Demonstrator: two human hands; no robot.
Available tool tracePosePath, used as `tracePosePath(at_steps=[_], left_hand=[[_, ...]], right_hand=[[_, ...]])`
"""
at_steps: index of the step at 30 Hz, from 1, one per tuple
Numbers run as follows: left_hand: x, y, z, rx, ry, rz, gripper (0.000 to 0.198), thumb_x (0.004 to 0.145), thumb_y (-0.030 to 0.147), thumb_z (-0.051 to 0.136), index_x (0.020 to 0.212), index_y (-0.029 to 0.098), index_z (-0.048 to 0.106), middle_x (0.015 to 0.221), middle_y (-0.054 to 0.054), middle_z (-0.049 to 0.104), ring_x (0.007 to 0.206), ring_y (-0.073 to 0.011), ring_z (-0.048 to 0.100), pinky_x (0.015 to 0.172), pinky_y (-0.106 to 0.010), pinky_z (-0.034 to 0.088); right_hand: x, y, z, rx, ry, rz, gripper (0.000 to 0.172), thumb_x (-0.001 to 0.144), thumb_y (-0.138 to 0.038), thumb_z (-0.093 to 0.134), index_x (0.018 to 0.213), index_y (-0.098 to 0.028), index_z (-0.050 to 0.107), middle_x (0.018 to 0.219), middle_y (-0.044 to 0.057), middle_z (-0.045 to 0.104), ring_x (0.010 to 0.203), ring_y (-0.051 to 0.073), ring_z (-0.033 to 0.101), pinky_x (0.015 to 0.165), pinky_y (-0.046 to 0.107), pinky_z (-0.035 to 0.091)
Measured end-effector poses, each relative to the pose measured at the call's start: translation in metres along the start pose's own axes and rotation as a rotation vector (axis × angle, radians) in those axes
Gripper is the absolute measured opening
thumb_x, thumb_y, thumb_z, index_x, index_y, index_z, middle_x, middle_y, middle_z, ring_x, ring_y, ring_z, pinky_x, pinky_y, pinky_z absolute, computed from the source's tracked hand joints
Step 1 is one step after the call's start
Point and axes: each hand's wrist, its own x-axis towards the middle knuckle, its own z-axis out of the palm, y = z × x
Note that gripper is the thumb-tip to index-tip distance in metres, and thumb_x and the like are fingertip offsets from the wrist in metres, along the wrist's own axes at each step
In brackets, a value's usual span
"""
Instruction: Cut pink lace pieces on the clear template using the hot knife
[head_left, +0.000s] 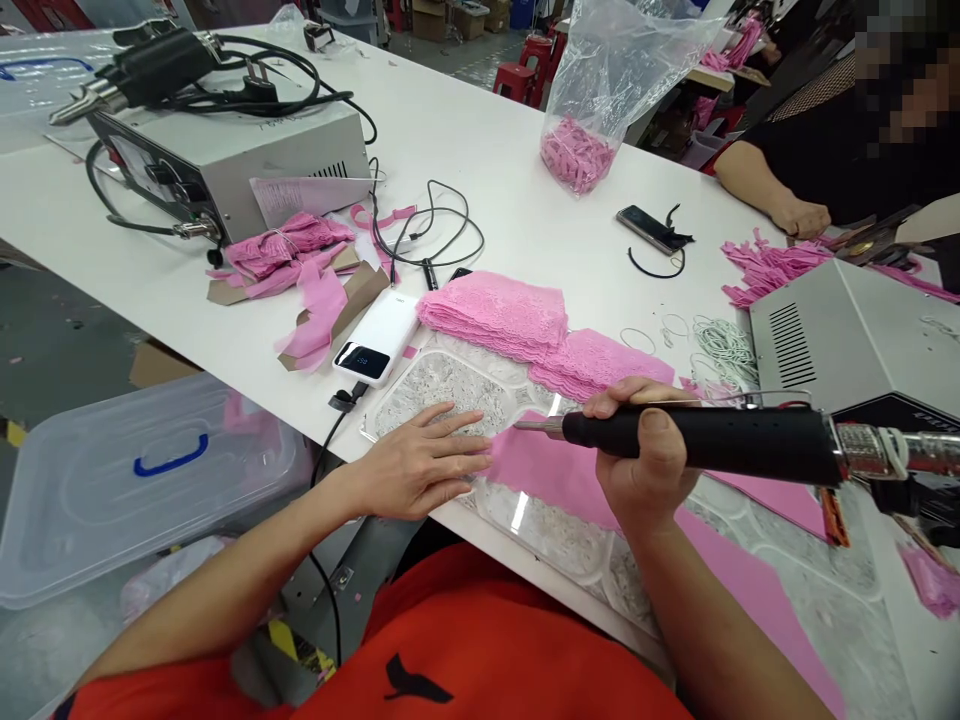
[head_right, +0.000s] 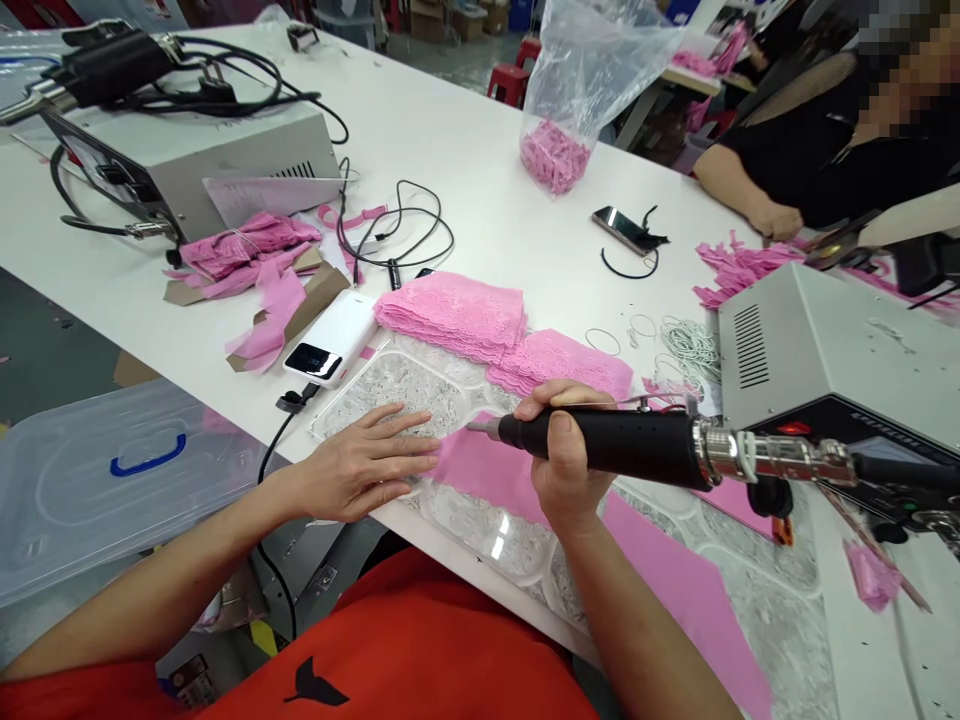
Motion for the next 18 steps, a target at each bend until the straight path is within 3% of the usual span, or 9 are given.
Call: tracePosePath(at_steps=[11, 18], left_hand=[[-0.004, 0.002, -0.003, -0.018, 0.116, 0.091, 0.029, 0.096, 0.023, 0.050, 0.121, 0.020, 0.063, 0.128, -0.006, 0.067, 0.139, -0.0229, 0.043, 0.119, -0.043, 0.027], [-0.008, 0.003, -0.005, -0.028, 0.118, 0.066, 0.030, 0.094, 0.021, 0.050, 0.121, 0.021, 0.063, 0.126, -0.005, 0.068, 0.138, -0.0226, 0.045, 0.119, -0.043, 0.028]], right_hand=[[-0.006, -0.005, 0.007, 0.027, -0.015, 0.042, 0.017, 0.074, -0.036, 0.063, 0.079, -0.022, 0.057, 0.079, -0.002, 0.055, 0.058, 0.010, 0.056, 0.058, 0.032, 0.052], [-0.011, -0.004, 0.008, 0.075, -0.048, 0.069, 0.015, 0.074, -0.034, 0.065, 0.080, -0.022, 0.059, 0.079, -0.002, 0.057, 0.058, 0.010, 0.056, 0.056, 0.031, 0.052]])
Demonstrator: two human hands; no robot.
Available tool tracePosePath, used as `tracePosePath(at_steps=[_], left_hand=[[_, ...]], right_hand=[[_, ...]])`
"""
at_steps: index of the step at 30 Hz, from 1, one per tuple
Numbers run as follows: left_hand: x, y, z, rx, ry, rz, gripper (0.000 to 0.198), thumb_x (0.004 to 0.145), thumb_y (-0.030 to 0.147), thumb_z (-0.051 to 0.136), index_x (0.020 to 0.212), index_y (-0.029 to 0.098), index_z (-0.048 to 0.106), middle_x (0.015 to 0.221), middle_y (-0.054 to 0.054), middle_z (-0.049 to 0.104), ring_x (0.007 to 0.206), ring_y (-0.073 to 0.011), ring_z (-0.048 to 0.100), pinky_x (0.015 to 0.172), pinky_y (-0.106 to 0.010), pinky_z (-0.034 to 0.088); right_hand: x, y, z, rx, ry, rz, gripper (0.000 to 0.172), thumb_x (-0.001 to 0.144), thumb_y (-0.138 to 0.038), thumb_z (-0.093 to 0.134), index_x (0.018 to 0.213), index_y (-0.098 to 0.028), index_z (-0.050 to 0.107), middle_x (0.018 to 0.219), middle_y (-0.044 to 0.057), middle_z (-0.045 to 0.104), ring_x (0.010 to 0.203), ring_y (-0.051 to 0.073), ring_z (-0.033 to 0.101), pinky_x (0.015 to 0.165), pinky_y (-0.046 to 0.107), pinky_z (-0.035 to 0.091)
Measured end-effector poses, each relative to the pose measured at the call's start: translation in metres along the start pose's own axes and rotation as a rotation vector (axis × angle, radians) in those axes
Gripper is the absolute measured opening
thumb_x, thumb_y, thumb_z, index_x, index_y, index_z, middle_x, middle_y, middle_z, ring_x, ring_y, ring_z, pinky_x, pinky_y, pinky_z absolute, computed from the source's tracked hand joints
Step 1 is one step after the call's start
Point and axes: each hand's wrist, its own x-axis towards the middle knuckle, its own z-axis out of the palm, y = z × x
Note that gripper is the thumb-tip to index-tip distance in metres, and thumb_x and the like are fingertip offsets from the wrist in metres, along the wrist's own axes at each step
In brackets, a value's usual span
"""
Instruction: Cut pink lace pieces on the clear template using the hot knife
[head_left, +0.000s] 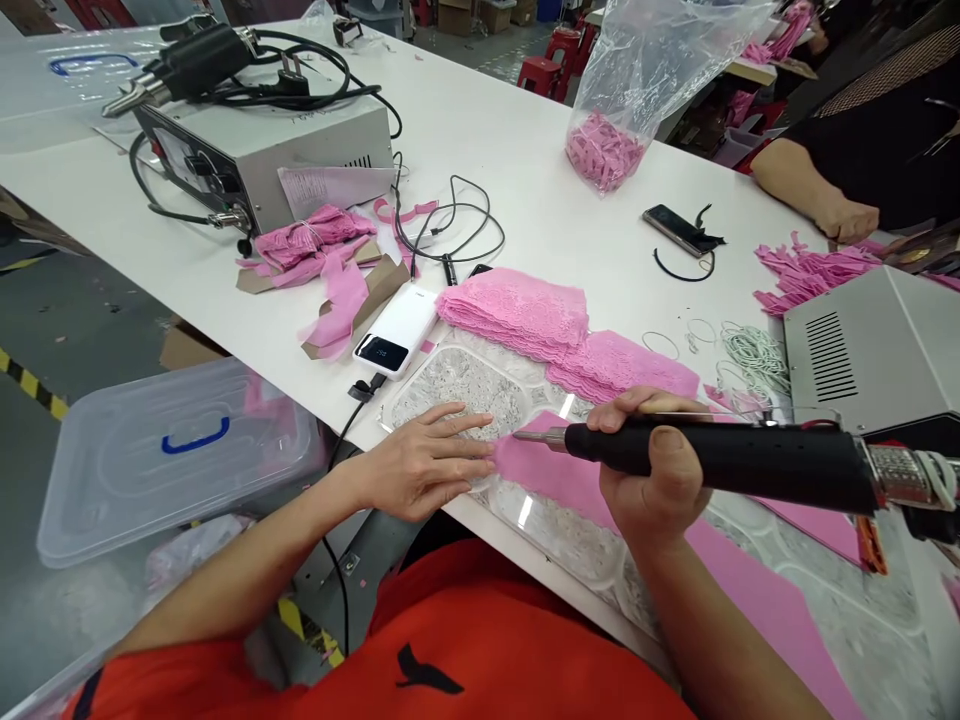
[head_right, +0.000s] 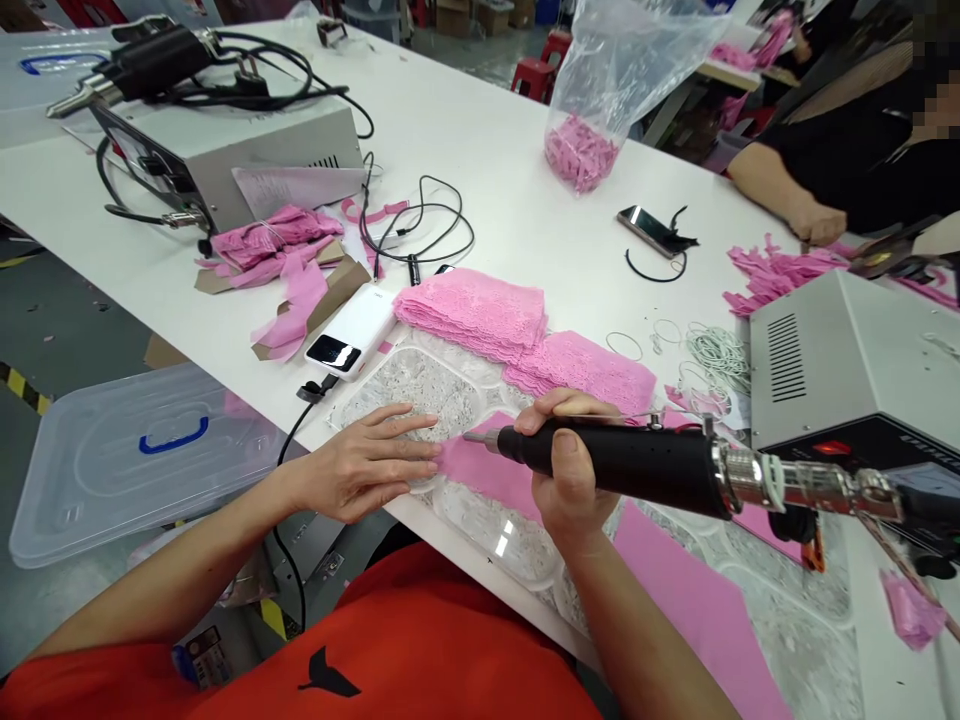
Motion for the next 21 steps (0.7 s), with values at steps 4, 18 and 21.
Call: tracePosePath(at_steps=[4, 18, 21], left_hand=[[0.000, 0.000, 0.000, -0.003, 0.001, -0.006, 0.029, 0.094, 0.020, 0.050, 0.120, 0.021, 0.064, 0.125, -0.004, 0.068, 0.138, -0.0227, 0.045, 0.119, -0.043, 0.028], [-0.007, 0.001, 0.000, -0.018, 0.080, 0.056, 0.030, 0.088, 0.022, 0.054, 0.116, 0.019, 0.064, 0.118, -0.008, 0.071, 0.134, -0.0262, 0.050, 0.114, -0.045, 0.037], [-0.006, 0.001, 0.000, 0.003, 0.061, 0.042, 0.029, 0.089, 0.023, 0.054, 0.116, 0.019, 0.064, 0.120, -0.007, 0.071, 0.134, -0.0256, 0.049, 0.114, -0.044, 0.037]], right_hand=[[0.000, 0.001, -0.001, -0.024, -0.018, -0.014, 0.013, 0.075, -0.032, 0.064, 0.079, -0.021, 0.059, 0.079, -0.002, 0.058, 0.058, 0.011, 0.057, 0.057, 0.032, 0.052], [-0.012, -0.001, 0.012, 0.093, -0.085, 0.011, 0.014, 0.079, -0.032, 0.065, 0.087, -0.021, 0.063, 0.084, 0.000, 0.058, 0.062, 0.010, 0.057, 0.060, 0.031, 0.053], [-0.014, 0.002, 0.013, 0.073, -0.105, 0.008, 0.014, 0.079, -0.033, 0.066, 0.087, -0.022, 0.063, 0.083, -0.001, 0.057, 0.062, 0.010, 0.057, 0.062, 0.031, 0.053]])
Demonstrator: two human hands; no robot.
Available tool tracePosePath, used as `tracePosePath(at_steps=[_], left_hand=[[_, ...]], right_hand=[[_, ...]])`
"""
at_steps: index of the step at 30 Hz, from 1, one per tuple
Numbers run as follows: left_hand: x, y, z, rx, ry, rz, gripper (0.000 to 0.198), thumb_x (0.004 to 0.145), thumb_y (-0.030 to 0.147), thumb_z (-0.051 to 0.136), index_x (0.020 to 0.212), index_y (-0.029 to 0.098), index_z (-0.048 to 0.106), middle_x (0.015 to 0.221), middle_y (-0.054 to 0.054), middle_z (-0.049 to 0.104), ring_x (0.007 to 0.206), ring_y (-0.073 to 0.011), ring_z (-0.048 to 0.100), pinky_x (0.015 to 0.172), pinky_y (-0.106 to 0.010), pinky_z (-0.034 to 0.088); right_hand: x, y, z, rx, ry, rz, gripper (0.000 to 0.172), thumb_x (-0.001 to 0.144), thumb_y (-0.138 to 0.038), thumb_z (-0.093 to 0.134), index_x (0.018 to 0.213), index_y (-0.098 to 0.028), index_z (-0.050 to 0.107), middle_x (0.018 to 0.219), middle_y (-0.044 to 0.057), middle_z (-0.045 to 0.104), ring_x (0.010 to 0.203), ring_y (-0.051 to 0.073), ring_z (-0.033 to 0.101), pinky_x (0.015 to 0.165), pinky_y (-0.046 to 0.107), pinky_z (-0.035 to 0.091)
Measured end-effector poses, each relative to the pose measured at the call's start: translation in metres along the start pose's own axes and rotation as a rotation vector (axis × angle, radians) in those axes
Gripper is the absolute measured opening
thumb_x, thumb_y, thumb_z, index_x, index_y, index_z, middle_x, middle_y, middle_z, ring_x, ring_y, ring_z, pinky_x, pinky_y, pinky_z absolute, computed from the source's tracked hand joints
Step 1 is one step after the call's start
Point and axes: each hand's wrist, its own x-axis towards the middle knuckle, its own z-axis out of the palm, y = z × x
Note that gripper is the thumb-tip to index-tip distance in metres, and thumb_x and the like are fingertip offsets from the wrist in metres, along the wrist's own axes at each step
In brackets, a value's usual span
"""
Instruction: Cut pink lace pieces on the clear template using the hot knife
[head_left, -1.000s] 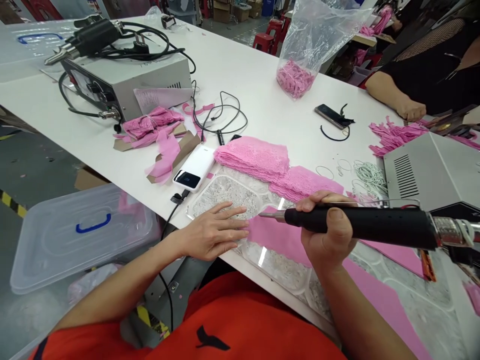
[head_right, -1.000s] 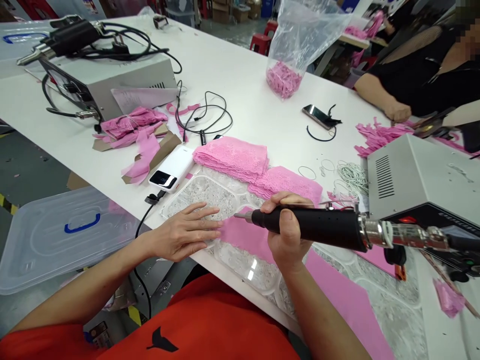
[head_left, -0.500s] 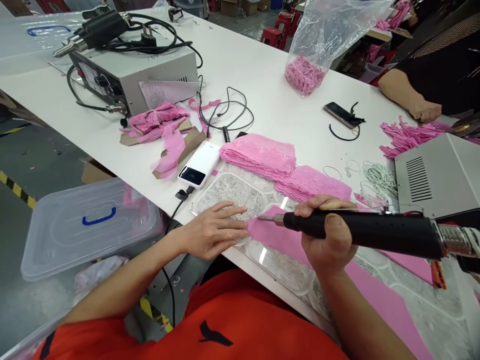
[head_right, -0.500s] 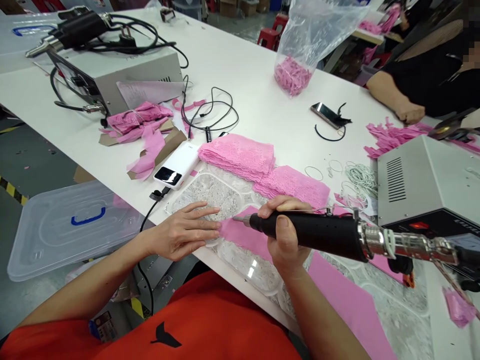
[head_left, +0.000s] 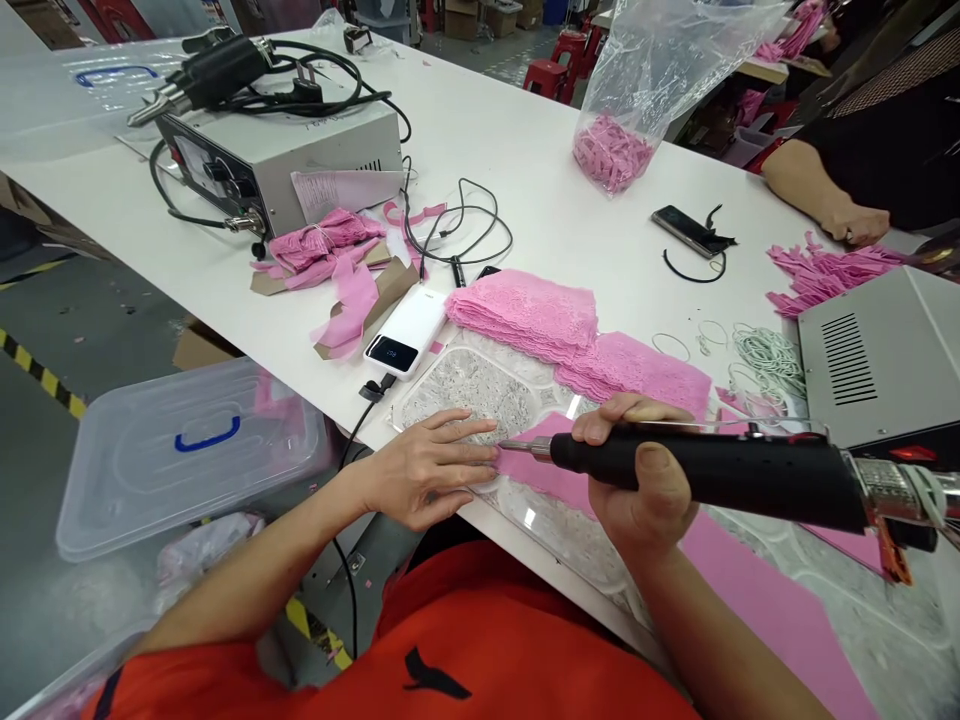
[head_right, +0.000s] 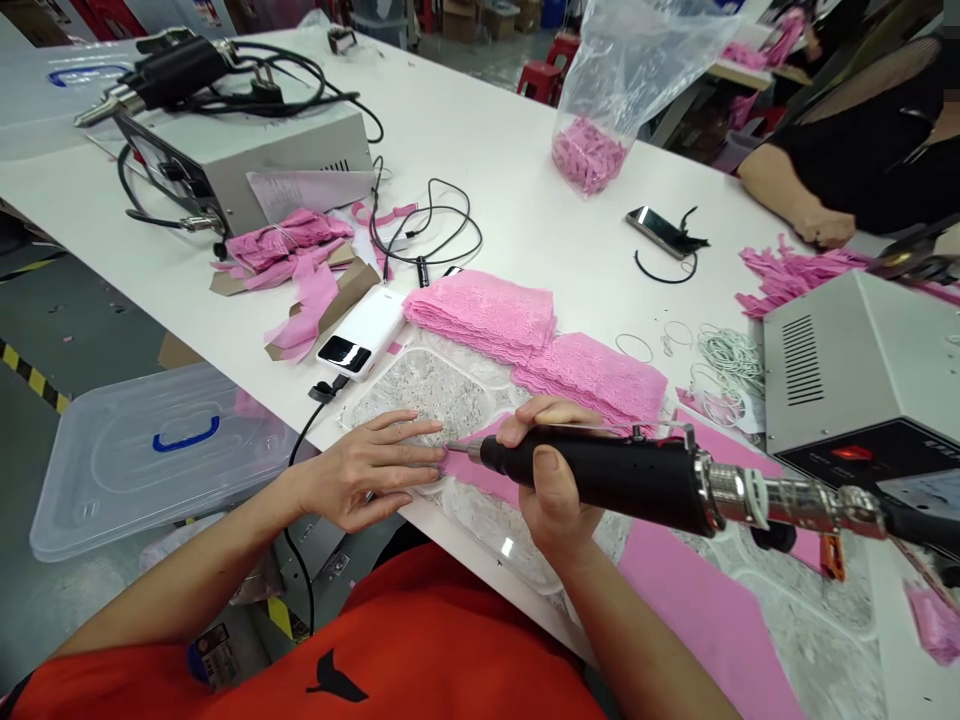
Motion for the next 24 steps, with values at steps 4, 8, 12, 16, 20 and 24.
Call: tracePosePath(at_steps=[4, 8, 12, 16, 20, 24], left_hand=[[0.001, 0.001, 0.000, 0.017, -0.015, -0.008, 0.029, 0.090, 0.023, 0.054, 0.117, 0.018, 0.064, 0.121, -0.007, 0.070, 0.135, -0.0255, 0.049, 0.115, -0.044, 0.036], [0.001, 0.002, 0.000, 0.024, -0.033, -0.024, 0.028, 0.090, 0.024, 0.054, 0.116, 0.019, 0.065, 0.120, -0.006, 0.070, 0.135, -0.0253, 0.048, 0.114, -0.044, 0.036], [0.001, 0.001, -0.001, 0.024, -0.046, -0.033, 0.030, 0.090, 0.023, 0.054, 0.117, 0.020, 0.064, 0.121, -0.006, 0.070, 0.136, -0.0248, 0.047, 0.114, -0.044, 0.036], [0.002, 0.001, -0.004, 0.012, -0.046, -0.019, 0.033, 0.089, 0.019, 0.054, 0.121, 0.019, 0.062, 0.122, -0.007, 0.069, 0.138, -0.0260, 0.044, 0.114, -0.046, 0.037], [0.003, 0.000, -0.006, 0.036, -0.074, -0.011, 0.038, 0.088, 0.014, 0.054, 0.126, 0.018, 0.059, 0.129, -0.008, 0.066, 0.140, -0.0271, 0.041, 0.114, -0.048, 0.037], [0.003, -0.007, -0.008, 0.046, -0.091, 0.016, 0.045, 0.088, 0.014, 0.054, 0.133, 0.023, 0.055, 0.133, -0.006, 0.063, 0.140, -0.0269, 0.042, 0.113, -0.049, 0.038]], right_hand=[[0.000, 0.002, 0.000, -0.032, -0.010, -0.004, 0.015, 0.079, -0.035, 0.065, 0.087, -0.023, 0.062, 0.083, -0.001, 0.057, 0.061, 0.010, 0.057, 0.062, 0.031, 0.053], [0.000, 0.002, 0.002, -0.022, -0.020, 0.000, 0.014, 0.080, -0.034, 0.065, 0.088, -0.023, 0.061, 0.084, -0.001, 0.057, 0.062, 0.010, 0.057, 0.061, 0.030, 0.052], [-0.001, 0.001, 0.002, -0.022, -0.028, -0.017, 0.013, 0.082, -0.033, 0.063, 0.088, -0.023, 0.060, 0.084, -0.001, 0.057, 0.063, 0.010, 0.058, 0.062, 0.030, 0.052], [-0.004, 0.005, 0.003, -0.036, -0.051, -0.022, 0.009, 0.085, -0.031, 0.060, 0.088, -0.023, 0.058, 0.085, -0.002, 0.058, 0.065, 0.011, 0.059, 0.064, 0.031, 0.052], [-0.002, 0.004, 0.004, -0.003, -0.041, -0.018, 0.010, 0.085, -0.030, 0.061, 0.092, -0.023, 0.058, 0.087, -0.001, 0.059, 0.065, 0.010, 0.060, 0.065, 0.032, 0.052], [0.012, -0.019, -0.012, -0.017, 0.078, -0.059, 0.016, 0.081, -0.037, 0.061, 0.089, -0.023, 0.059, 0.085, -0.001, 0.059, 0.059, 0.010, 0.057, 0.058, 0.030, 0.051]])
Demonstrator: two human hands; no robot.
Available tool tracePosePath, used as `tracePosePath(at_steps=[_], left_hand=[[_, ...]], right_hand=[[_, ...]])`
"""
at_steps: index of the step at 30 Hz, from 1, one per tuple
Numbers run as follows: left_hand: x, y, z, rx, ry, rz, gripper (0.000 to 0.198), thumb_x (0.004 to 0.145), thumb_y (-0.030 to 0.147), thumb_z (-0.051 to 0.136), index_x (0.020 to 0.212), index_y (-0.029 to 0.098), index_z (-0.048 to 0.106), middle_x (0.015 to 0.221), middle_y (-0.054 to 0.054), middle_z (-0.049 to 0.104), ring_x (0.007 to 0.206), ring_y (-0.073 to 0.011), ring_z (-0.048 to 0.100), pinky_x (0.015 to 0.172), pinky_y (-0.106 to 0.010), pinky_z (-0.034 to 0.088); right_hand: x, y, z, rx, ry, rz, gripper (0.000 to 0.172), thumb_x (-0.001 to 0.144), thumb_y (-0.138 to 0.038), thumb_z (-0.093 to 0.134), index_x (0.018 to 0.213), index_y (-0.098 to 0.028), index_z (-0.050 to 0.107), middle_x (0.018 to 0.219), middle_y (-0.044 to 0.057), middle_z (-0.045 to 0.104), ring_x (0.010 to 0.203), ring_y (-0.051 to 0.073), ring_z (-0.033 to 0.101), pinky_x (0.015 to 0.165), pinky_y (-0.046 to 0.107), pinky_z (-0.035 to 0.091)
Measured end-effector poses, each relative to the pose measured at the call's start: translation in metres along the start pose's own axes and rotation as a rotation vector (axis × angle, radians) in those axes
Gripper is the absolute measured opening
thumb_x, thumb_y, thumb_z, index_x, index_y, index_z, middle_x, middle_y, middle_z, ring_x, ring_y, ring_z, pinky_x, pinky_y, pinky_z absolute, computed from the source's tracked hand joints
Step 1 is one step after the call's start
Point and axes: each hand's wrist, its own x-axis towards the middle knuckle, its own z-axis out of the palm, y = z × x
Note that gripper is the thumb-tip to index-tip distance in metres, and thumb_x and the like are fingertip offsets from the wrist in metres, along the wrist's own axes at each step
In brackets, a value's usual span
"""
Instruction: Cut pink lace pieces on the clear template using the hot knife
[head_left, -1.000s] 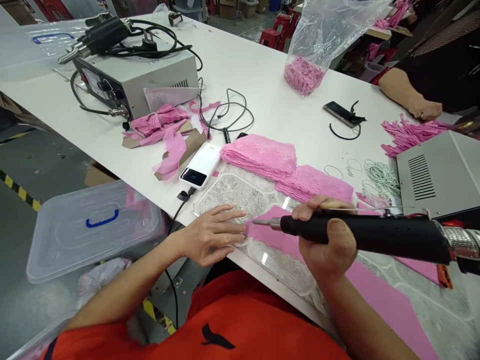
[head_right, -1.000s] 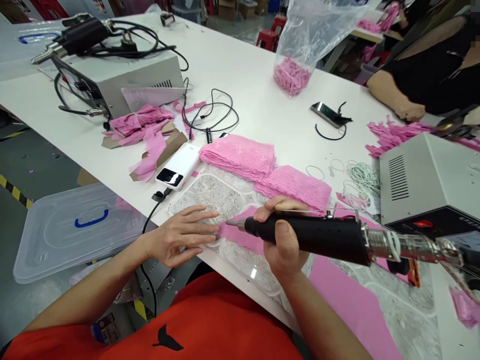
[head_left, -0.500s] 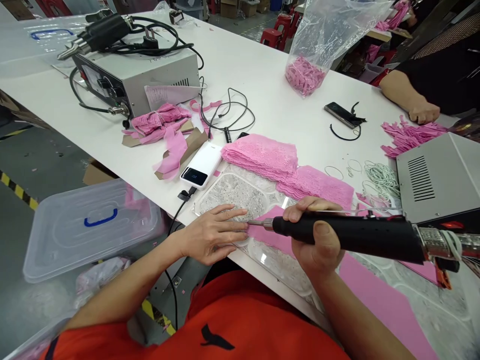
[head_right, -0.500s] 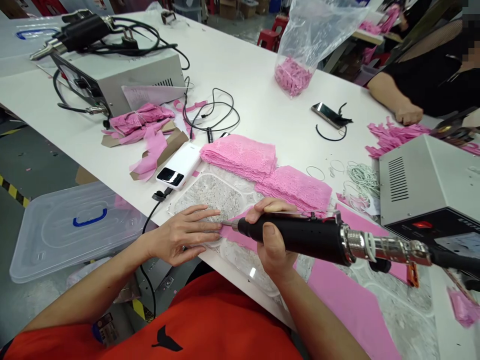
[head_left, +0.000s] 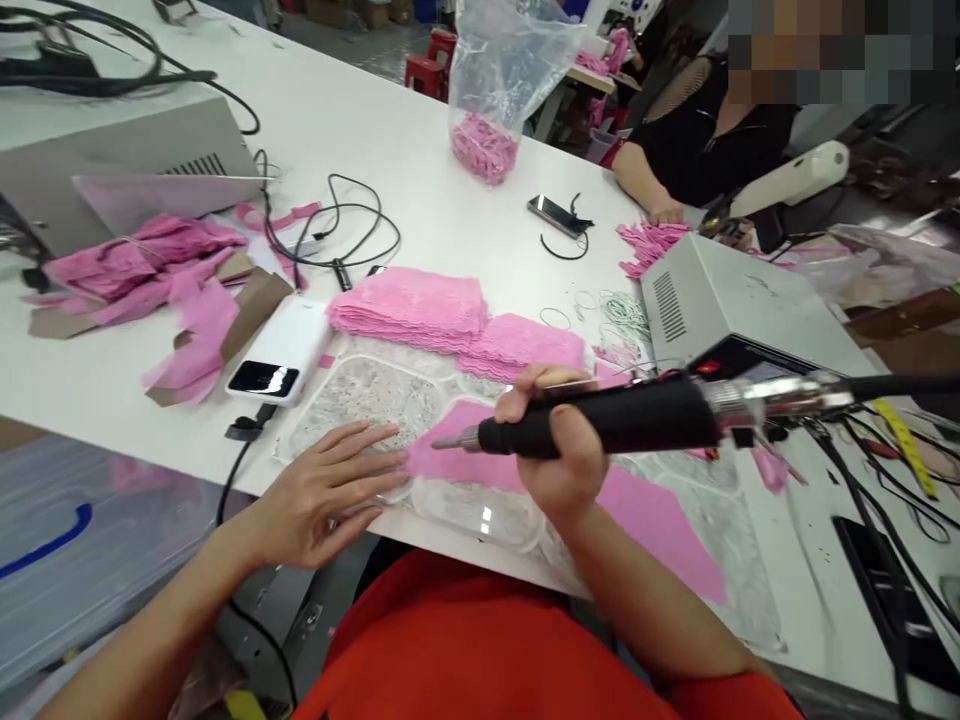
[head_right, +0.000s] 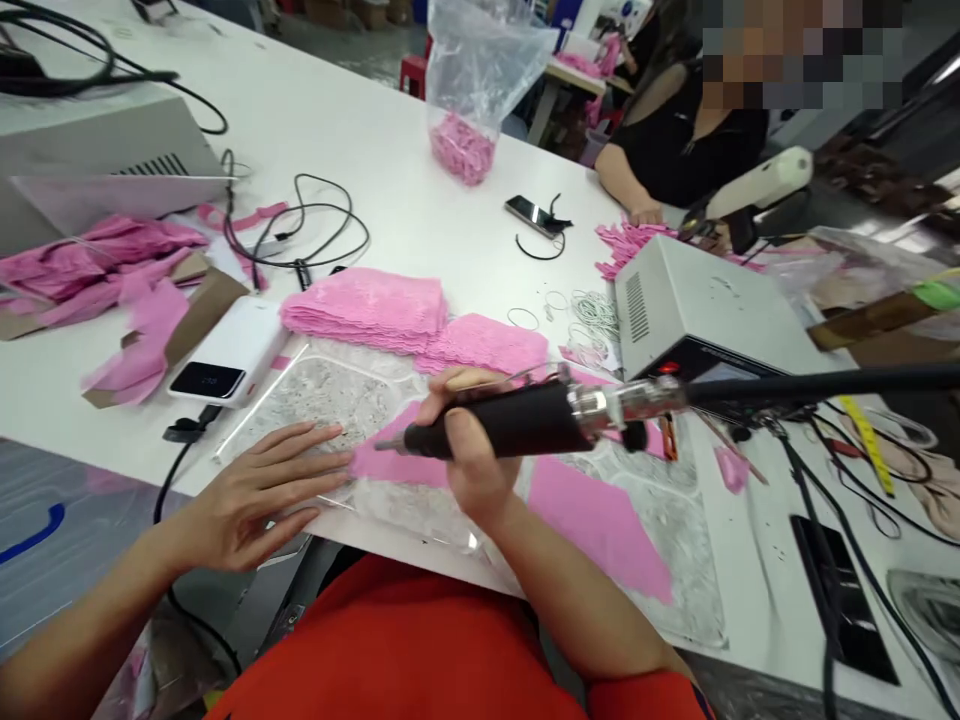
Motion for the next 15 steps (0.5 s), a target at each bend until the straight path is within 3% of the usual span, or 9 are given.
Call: tracePosePath(at_steps=[4, 8, 11, 15], left_hand=[[0.004, 0.001, 0.002, -0.001, 0.042, 0.001, 0.046, 0.088, 0.013, 0.055, 0.132, 0.023, 0.055, 0.130, -0.006, 0.065, 0.139, -0.0262, 0.044, 0.113, -0.048, 0.038], [0.025, 0.025, 0.019, 0.080, 0.114, -0.019, 0.041, 0.088, 0.009, 0.057, 0.127, 0.019, 0.057, 0.128, -0.007, 0.066, 0.139, -0.0251, 0.044, 0.117, -0.048, 0.033], [0.049, 0.047, 0.042, 0.076, 0.134, 0.017, 0.032, 0.089, 0.011, 0.058, 0.121, 0.014, 0.061, 0.126, -0.009, 0.067, 0.137, -0.0242, 0.046, 0.120, -0.046, 0.029], [0.069, 0.060, 0.066, 0.118, 0.086, 0.041, 0.030, 0.091, 0.018, 0.058, 0.121, 0.014, 0.062, 0.128, -0.009, 0.066, 0.134, -0.0249, 0.050, 0.121, -0.048, 0.028]], right_hand=[[0.015, -0.034, -0.047, -0.128, 0.196, -0.099, 0.013, 0.072, -0.032, 0.061, 0.077, -0.019, 0.059, 0.075, -0.001, 0.057, 0.053, 0.009, 0.054, 0.051, 0.027, 0.047], [0.017, -0.047, -0.093, -0.188, 0.411, -0.121, 0.012, 0.067, -0.030, 0.059, 0.071, -0.018, 0.058, 0.070, -0.002, 0.056, 0.051, 0.009, 0.053, 0.050, 0.026, 0.045], [0.015, -0.042, -0.106, -0.202, 0.461, -0.127, 0.012, 0.068, -0.031, 0.058, 0.070, -0.019, 0.058, 0.069, -0.002, 0.056, 0.051, 0.009, 0.052, 0.050, 0.026, 0.045], [0.012, -0.035, -0.106, -0.191, 0.436, -0.115, 0.010, 0.068, -0.028, 0.059, 0.071, -0.019, 0.060, 0.070, -0.002, 0.058, 0.051, 0.009, 0.053, 0.050, 0.027, 0.046]])
